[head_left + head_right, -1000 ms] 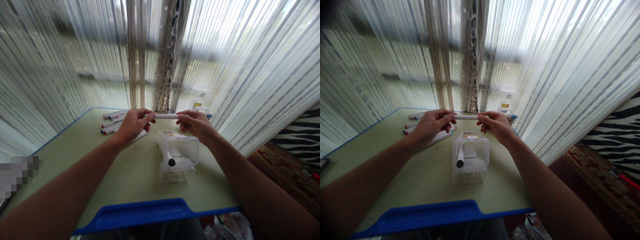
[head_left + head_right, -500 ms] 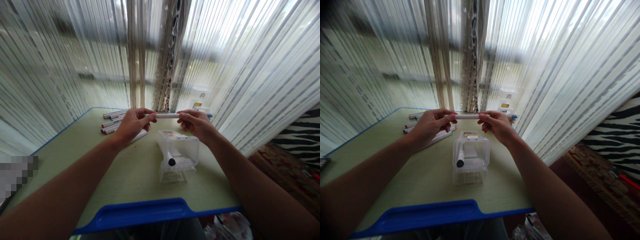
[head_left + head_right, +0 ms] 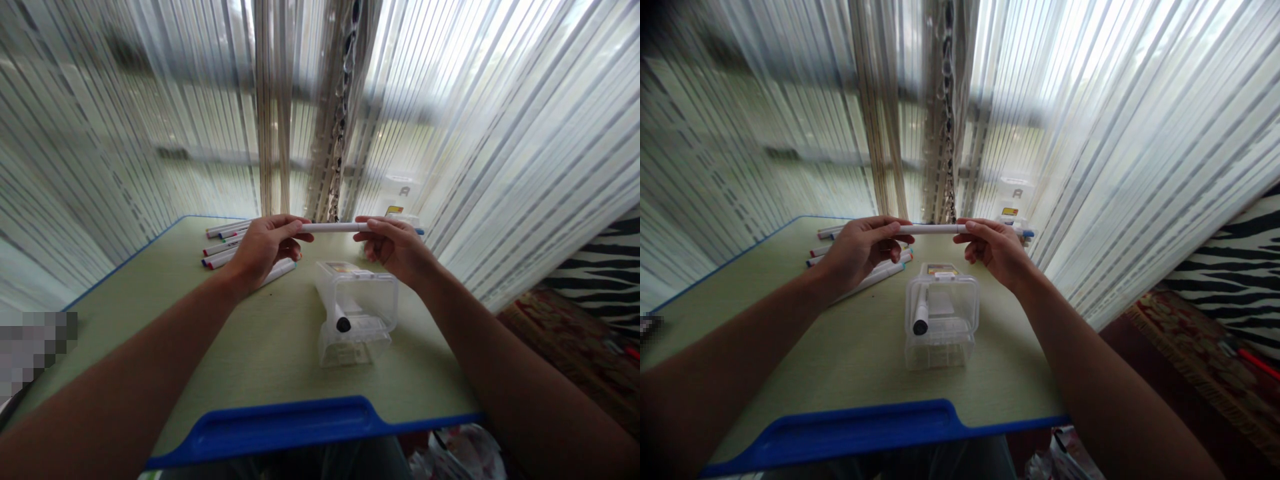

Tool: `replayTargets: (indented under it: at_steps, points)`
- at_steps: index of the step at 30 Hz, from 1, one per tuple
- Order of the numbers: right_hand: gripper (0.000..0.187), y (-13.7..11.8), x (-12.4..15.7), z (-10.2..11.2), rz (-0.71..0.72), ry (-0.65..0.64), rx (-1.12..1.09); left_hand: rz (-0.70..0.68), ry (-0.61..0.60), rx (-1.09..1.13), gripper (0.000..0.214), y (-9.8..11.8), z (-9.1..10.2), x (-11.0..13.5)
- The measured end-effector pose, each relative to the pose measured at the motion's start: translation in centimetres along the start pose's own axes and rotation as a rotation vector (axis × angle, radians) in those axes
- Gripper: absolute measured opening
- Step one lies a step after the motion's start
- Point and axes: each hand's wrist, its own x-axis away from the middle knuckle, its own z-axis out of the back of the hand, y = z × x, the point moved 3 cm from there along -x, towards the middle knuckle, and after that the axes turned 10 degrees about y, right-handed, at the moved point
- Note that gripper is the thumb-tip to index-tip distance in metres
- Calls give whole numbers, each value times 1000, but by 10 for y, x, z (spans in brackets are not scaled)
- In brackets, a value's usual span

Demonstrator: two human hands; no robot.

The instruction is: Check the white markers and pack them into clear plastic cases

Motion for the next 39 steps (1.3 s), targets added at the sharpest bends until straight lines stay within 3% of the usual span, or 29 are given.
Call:
replayTargets:
  at_steps: [20,30,39]
  points:
    - [27,-6,3,-2,-134,43,-87,33,-5,77,23,2,0,0]
    - [21,-2,1,0,-40,34,-19,-45,-24,-65,19,-4,1,-2]
    - [32,2,2,-3,26,15,60,-146,-51,-217,28,-3,2,0]
